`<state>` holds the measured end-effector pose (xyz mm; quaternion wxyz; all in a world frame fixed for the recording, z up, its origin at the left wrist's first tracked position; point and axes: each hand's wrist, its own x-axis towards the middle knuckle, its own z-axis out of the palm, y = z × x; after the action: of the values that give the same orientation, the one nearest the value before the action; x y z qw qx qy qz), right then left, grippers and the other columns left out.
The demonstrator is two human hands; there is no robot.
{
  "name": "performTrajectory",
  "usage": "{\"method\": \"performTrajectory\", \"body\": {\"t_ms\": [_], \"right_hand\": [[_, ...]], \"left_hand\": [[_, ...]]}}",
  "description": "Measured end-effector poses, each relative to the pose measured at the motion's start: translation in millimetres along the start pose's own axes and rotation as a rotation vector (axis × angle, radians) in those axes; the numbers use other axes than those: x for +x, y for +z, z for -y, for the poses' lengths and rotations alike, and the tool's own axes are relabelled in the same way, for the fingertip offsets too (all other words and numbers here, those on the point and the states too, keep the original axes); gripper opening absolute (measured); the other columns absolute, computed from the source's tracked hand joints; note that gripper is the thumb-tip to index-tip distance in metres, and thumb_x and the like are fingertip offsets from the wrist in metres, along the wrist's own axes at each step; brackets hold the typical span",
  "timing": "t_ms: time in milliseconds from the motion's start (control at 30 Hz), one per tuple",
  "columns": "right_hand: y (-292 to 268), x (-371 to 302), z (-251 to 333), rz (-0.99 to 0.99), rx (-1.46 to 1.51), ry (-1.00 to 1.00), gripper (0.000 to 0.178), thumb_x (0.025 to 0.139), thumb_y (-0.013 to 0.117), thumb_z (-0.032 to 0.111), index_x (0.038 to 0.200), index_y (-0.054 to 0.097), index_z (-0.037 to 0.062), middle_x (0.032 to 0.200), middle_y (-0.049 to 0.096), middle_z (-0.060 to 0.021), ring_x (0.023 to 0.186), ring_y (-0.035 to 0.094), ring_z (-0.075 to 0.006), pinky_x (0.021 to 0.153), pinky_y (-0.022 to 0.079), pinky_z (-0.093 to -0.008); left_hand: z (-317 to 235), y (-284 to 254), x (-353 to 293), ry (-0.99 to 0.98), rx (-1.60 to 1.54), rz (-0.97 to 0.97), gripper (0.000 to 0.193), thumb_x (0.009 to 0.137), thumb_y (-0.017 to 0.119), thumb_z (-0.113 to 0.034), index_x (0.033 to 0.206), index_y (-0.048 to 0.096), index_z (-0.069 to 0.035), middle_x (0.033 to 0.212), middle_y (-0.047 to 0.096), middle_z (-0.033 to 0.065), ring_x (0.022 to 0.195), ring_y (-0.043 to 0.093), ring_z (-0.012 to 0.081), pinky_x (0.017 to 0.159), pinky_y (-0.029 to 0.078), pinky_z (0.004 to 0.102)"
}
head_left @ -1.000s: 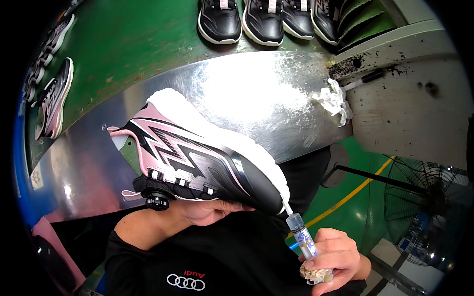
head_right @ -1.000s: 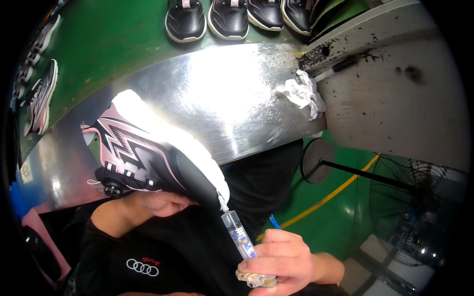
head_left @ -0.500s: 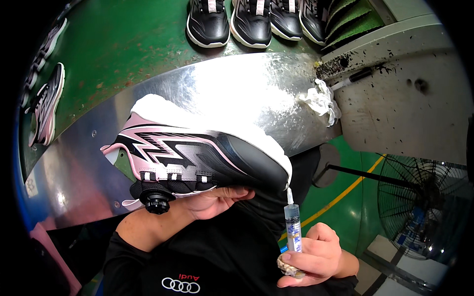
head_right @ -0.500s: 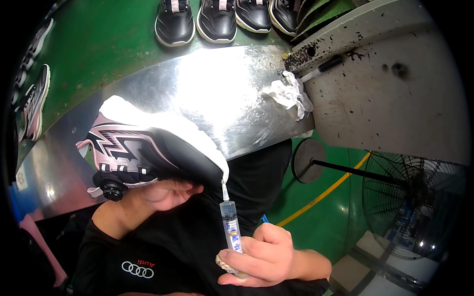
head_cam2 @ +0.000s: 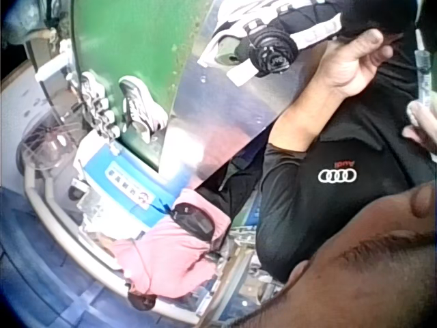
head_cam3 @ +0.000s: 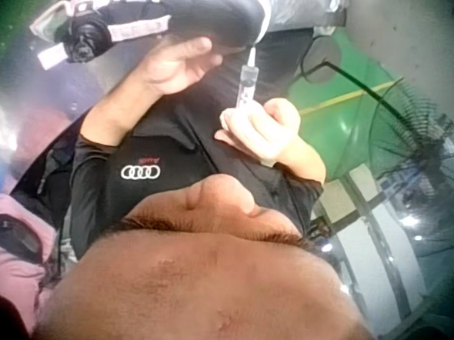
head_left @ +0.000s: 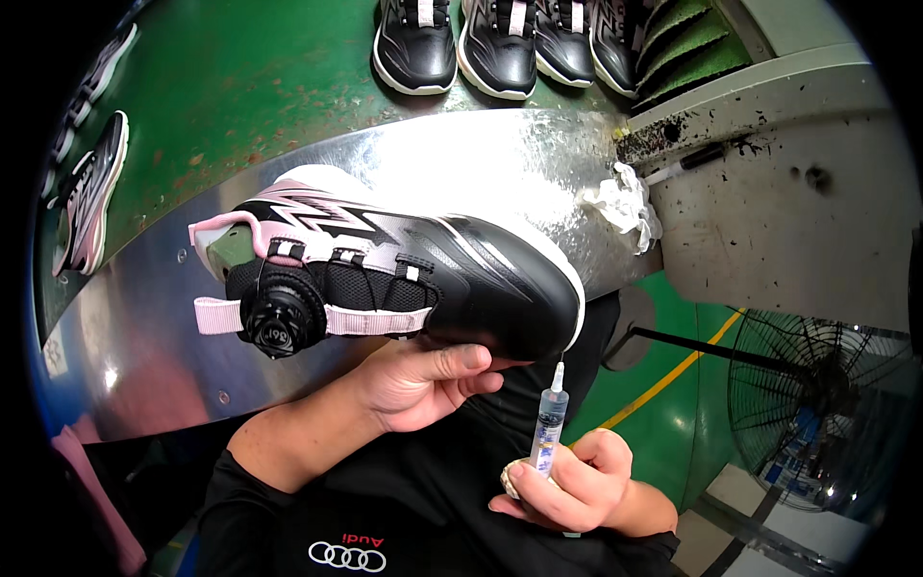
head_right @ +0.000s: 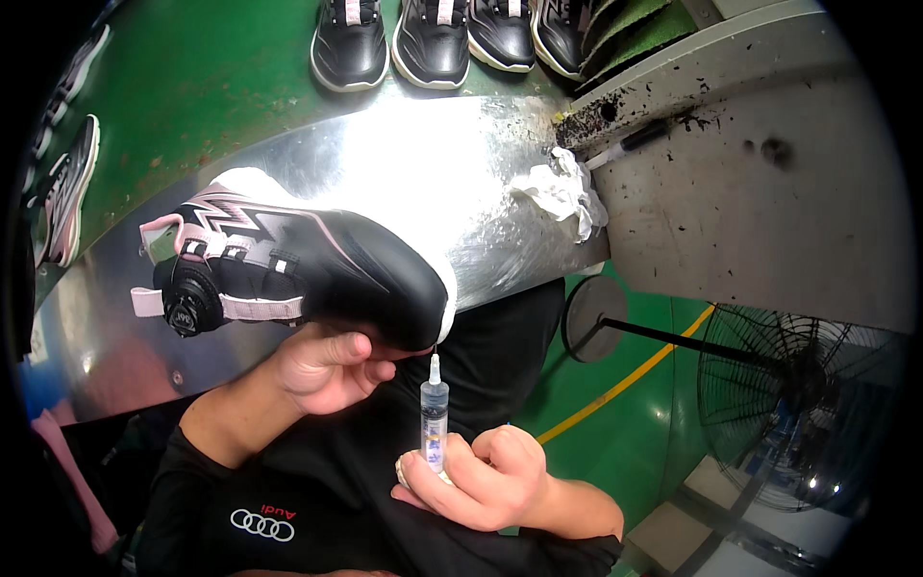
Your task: The person applies glue from a syringe along the seam where the sole meets the upper of several sneakers, then places each shoe on a conveyor belt.
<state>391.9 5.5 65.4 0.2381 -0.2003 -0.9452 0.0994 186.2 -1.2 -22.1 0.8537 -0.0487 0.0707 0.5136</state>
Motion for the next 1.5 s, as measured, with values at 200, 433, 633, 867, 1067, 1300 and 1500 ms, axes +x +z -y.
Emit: {"method": "performTrajectory", "body": {"t_ms": [200,433,633,867,1067,1300,1500], "right_hand": [[4.5,-3.3,-0.8,0.015,-0.055,-0.015,0.028,0.066,0.077,0.024,0.091,0.065,0.0174,0.068,0.054,0.0042,0.054,0.031,-0.0111,0.045,0.025,-0.0217],[5.0,-6.2,-9.0,0.022,-0.008,-0.03,0.03,0.065,0.078,0.026,0.09,0.065,0.0166,0.068,0.055,0.0038,0.051,0.032,-0.0105,0.045,0.026,-0.0223],[-2.7,-14.7,-22.7,-0.16,0.014,-0.07,0.048,0.066,0.077,0.041,0.101,0.057,0.0146,0.08,0.054,-0.0041,0.067,0.044,-0.0223,0.06,0.035,-0.0327],[66.1,19.7,-84.3,-0.099,0.15,0.061,0.052,0.066,0.075,0.028,0.108,0.055,0.0035,0.088,0.056,-0.0106,0.075,0.045,-0.0298,0.067,0.039,-0.038],[97.0,51.5,-106.7,-0.126,0.224,0.1,0.051,0.063,0.075,0.021,0.107,0.057,0.0025,0.095,0.059,-0.0092,0.082,0.044,-0.0276,0.075,0.04,-0.0354],[94.3,52.8,-112.2,-0.197,0.284,0.202,0.049,0.06,0.077,0.021,0.104,0.06,0.0075,0.09,0.062,-0.0042,0.074,0.046,-0.0251,0.07,0.042,-0.0332],[91.1,55.0,-113.7,-0.205,0.263,0.233,0.046,0.06,0.077,0.022,0.101,0.062,0.0086,0.085,0.062,-0.0048,0.072,0.048,-0.0248,0.069,0.042,-0.0335]], "left_hand": [[0.9,4.8,2.6,0.025,0.001,0.031,0.032,0.087,0.059,-0.002,0.119,0.056,-0.005,0.12,0.058,0.0108,0.113,0.055,0.0256,0.081,0.055,0.0267],[1.5,4.9,8.3,0.018,0.005,0.033,0.033,0.087,0.06,-0.004,0.119,0.055,-0.005,0.12,0.058,0.0105,0.114,0.054,0.0263,0.081,0.055,0.0267],[6.7,-28.2,-28.0,-0.024,-0.064,0.176,0.037,0.083,0.062,-0.002,0.119,0.056,-0.004,0.115,0.061,0.0113,0.108,0.059,0.0274,0.083,0.052,0.0346],[-8.3,7.5,-154.1,0.239,0.094,-0.328,0.076,0.07,0.066,-0.004,0.137,0.03,0.0,0.136,0.043,0.0184,0.123,0.046,0.0304,0.105,0.035,0.0439],[-33.8,4.7,-162.5,0.485,0.454,-0.442,0.086,0.065,0.074,-0.009,0.136,0.028,0.005,0.124,0.052,0.0166,0.113,0.055,0.0263,0.1,0.042,0.0367],[-175.4,15.6,-76.6,0.593,0.934,-0.497,0.051,0.078,0.064,-0.01,0.123,0.043,0.004,0.113,0.058,0.0146,0.1,0.061,0.0229,0.088,0.051,0.0351],[-240.6,4.9,43.3,0.562,0.989,-0.591,0.023,0.085,0.061,-0.013,0.103,0.056,0.0,0.096,0.065,0.0104,0.083,0.065,0.02,0.079,0.054,0.0367]]}}
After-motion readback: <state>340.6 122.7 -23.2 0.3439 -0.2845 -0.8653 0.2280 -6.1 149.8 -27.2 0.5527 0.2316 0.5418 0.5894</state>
